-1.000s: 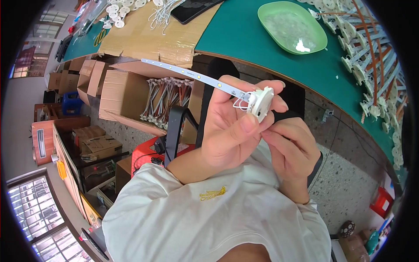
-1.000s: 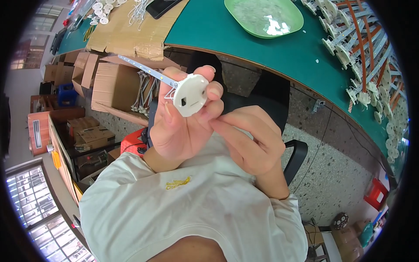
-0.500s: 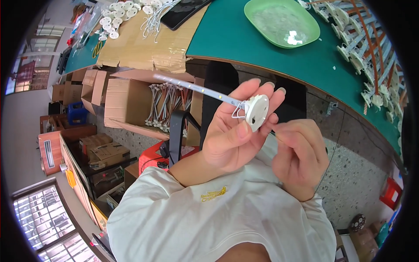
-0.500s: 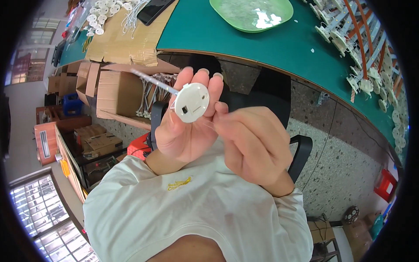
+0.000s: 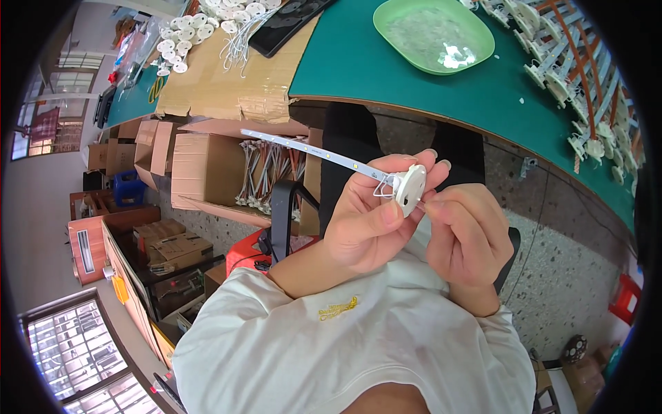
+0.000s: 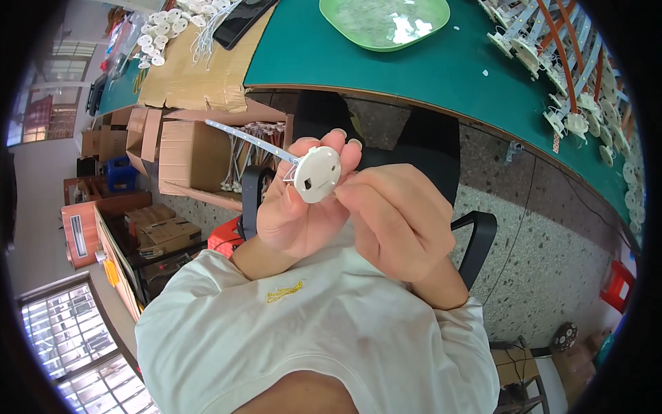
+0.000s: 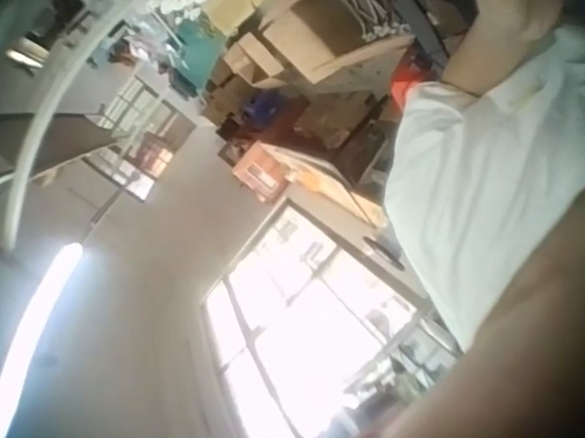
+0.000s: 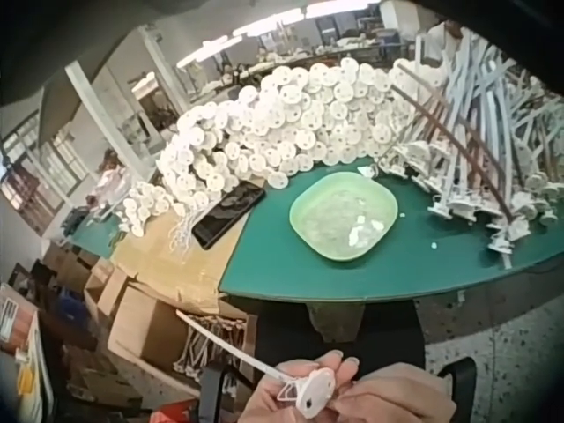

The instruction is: Assembling LED light strips into plastic bases and organizing the components on a factory workbench.

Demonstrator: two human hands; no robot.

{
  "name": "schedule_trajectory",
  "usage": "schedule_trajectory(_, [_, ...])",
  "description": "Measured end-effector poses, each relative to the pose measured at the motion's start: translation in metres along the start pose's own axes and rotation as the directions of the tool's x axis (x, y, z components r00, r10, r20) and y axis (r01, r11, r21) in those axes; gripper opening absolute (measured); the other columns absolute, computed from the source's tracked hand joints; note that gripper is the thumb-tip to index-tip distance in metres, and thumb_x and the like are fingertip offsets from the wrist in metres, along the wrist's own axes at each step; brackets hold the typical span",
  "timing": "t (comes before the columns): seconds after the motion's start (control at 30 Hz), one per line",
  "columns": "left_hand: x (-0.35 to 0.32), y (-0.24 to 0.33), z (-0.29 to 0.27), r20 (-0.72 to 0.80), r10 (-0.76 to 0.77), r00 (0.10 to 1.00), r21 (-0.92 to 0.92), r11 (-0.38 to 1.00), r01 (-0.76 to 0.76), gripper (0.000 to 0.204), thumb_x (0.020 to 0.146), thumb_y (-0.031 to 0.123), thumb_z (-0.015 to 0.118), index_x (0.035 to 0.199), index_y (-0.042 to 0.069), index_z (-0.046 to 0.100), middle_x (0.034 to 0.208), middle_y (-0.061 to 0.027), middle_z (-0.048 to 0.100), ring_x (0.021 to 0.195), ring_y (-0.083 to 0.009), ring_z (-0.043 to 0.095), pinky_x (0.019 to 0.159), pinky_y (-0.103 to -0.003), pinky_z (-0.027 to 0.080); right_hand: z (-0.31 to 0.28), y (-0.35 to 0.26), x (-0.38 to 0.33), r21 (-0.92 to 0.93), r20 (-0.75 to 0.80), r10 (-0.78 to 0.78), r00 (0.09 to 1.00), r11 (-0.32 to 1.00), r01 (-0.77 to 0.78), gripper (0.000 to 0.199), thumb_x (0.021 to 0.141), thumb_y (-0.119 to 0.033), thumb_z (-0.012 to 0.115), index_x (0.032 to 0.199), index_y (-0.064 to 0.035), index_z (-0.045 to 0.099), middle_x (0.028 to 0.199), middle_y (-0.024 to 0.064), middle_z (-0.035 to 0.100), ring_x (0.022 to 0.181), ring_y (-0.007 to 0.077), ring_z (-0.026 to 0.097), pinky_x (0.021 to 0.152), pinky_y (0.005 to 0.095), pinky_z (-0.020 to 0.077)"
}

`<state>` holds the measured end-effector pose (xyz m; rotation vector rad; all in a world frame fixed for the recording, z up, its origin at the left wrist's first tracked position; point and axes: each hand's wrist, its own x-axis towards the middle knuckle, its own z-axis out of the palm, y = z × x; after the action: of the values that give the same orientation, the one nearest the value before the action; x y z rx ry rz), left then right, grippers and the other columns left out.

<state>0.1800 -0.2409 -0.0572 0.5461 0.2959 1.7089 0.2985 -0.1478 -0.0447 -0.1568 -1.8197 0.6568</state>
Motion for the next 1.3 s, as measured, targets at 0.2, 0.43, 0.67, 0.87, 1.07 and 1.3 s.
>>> schedule_trajectory(0.2, [-0.001,-0.003,-0.005,0.017,0.047,0.999,0.128,0.991,-0.049,0.050,0.088,0.007,0.067,0.135,0.013,0.049,0.146,-0.0050,0.046,0.138,-0.0243,0.039,0.112,-0.042,0.034,0.003,0.002,-0.002,-0.041,0.001,-0.020,1.000,0.999,0.020,0.020,0.072,0.013,0.066,0.089,0.0053,0.060,0.081,0.0154,0.063,0.064,0.0273,0.062,0.054,0.0322,0.0499])
schedule_trajectory(0.43, [-0.004,-0.011,0.005,-0.091,0.158,0.983,0.007,0.987,-0.158,0.045,0.085,-0.007,0.064,0.129,0.002,0.053,0.142,-0.0145,0.048,0.134,-0.0309,0.044,0.111,-0.047,0.037,0.011,0.001,-0.006,-0.063,-0.039,-0.082,0.996,0.995,0.079,0.028,0.060,0.013,0.065,0.087,0.0067,0.065,0.080,0.0149,0.064,0.063,0.0274,0.064,0.054,0.0310,0.0536])
schedule_trajectory(0.67, [0.002,0.000,0.001,-0.089,0.086,0.992,0.119,0.990,-0.075,0.048,0.085,-0.004,0.063,0.132,0.000,0.051,0.140,-0.0171,0.050,0.132,-0.0314,0.047,0.110,-0.046,0.038,0.007,0.010,0.002,0.012,-0.023,-0.004,1.000,1.000,0.004,0.018,0.066,0.011,0.068,0.082,0.0040,0.064,0.077,0.0133,0.065,0.061,0.0265,0.064,0.052,0.0303,0.0521])
schedule_trajectory(0.87, [0.003,0.025,-0.004,-0.092,0.135,0.987,0.350,0.932,-0.095,0.048,0.086,-0.001,0.064,0.132,-0.008,0.049,0.136,-0.0203,0.053,0.129,-0.0310,0.050,0.108,-0.044,0.040,0.027,0.007,0.016,-0.036,0.059,-0.051,0.997,0.998,0.054,0.012,0.072,0.011,0.066,0.081,0.0041,0.062,0.073,0.0142,0.063,0.058,0.0287,0.062,0.053,0.0319,0.0498])
schedule_trajectory(1.07, [0.025,0.138,-0.010,-0.164,0.523,0.836,0.930,0.364,-0.046,0.046,0.093,0.008,0.059,0.136,-0.003,0.047,0.107,-0.0080,0.062,0.100,-0.0152,0.060,0.087,-0.031,0.049,0.026,0.032,0.053,-0.090,0.114,-0.132,0.985,0.986,0.142,0.009,0.081,0.001,0.067,0.087,0.0063,0.063,0.080,0.0166,0.066,0.063,0.0301,0.063,0.059,0.0383,0.0517])
schedule_trajectory(1.3, [0.059,0.404,-0.071,0.101,0.629,0.770,0.629,-0.641,0.441,0.035,0.098,0.025,0.048,0.112,-0.004,0.060,0.079,-0.0234,0.062,0.075,-0.0380,0.060,0.071,-0.042,0.048,-0.040,0.102,0.056,-0.618,0.015,0.016,1.000,0.786,-0.003,0.005,0.086,0.007,0.061,0.090,0.0050,0.063,0.086,0.0163,0.065,0.076,0.0329,0.062,0.070,0.0382,0.0506])
